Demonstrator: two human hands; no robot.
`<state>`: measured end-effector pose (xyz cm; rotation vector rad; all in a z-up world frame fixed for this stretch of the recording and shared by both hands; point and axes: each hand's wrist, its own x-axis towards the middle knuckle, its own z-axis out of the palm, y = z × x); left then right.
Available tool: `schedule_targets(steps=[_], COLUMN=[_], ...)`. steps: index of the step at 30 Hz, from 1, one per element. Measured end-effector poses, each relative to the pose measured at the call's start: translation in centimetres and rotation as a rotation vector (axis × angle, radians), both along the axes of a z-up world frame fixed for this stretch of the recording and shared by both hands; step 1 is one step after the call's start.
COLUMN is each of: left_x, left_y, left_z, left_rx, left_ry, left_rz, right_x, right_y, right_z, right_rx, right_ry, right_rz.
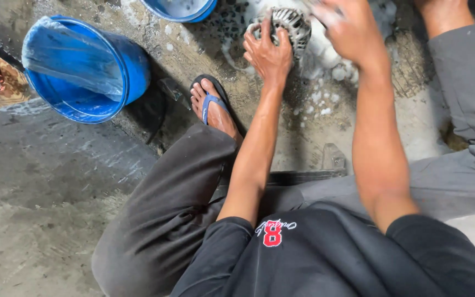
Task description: The person sits on a wet concrete floor and scrubs a metal alternator with a brush and soapy water. They repeatedly dip the brush into a blue bucket, scrub the alternator's surfaces, and rinse it under running water.
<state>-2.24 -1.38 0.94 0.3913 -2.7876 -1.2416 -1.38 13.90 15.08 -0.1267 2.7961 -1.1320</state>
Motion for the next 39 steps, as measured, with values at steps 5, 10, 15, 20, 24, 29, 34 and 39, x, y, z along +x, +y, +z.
schedule_targets(steps=[5, 10, 15, 20, 24, 29, 34, 39], left_x=[-2.8, -3.5, 0.6, 4.6, 4.8, 5.1, 4.7, 4.7], left_y=[-2.6, -4.1, -2.7, -2.0, -1.0, -0.8, -0.5, -1.1], left_z=[-1.8, -4.1, -2.4, -0.1, -1.8, -3.8, -2.1, -2.2], left_rx=[0.06, 0.074, 0.111, 0.055, 0.076, 0.135, 0.091, 0.143], left_ry=[-0.026, 0.07, 0.122, 0.334, 0.259, 0.326, 0.381, 0.385], left_rz=[-0.563, -0.621, -0.488, -0.257, -0.213, -0.216, -0.189, -0.192], right_x=[12.2, 14.5, 13.6, 17.8, 14.1, 13.7, 15.9, 13.2], right_y=[-1.1, -2.5, -4.4, -9.6, -8.1, -6.8, -6.5, -6.7], right_z=[-0.6, -1.7, -4.7, -9.2, -7.6, -7.8, -11.0, -9.2], right_rx=[-0.705, -0.734, -0.705, -0.704, -0.525, -0.505, -0.42, -0.428], right_ry=[-0.371, -0.41, -0.361, -0.261, -0.432, -0.127, -0.219, -0.156], right_rz=[-0.916, -1.036, -0.943, -1.122, -1.131, -0.79, -0.866, -0.806])
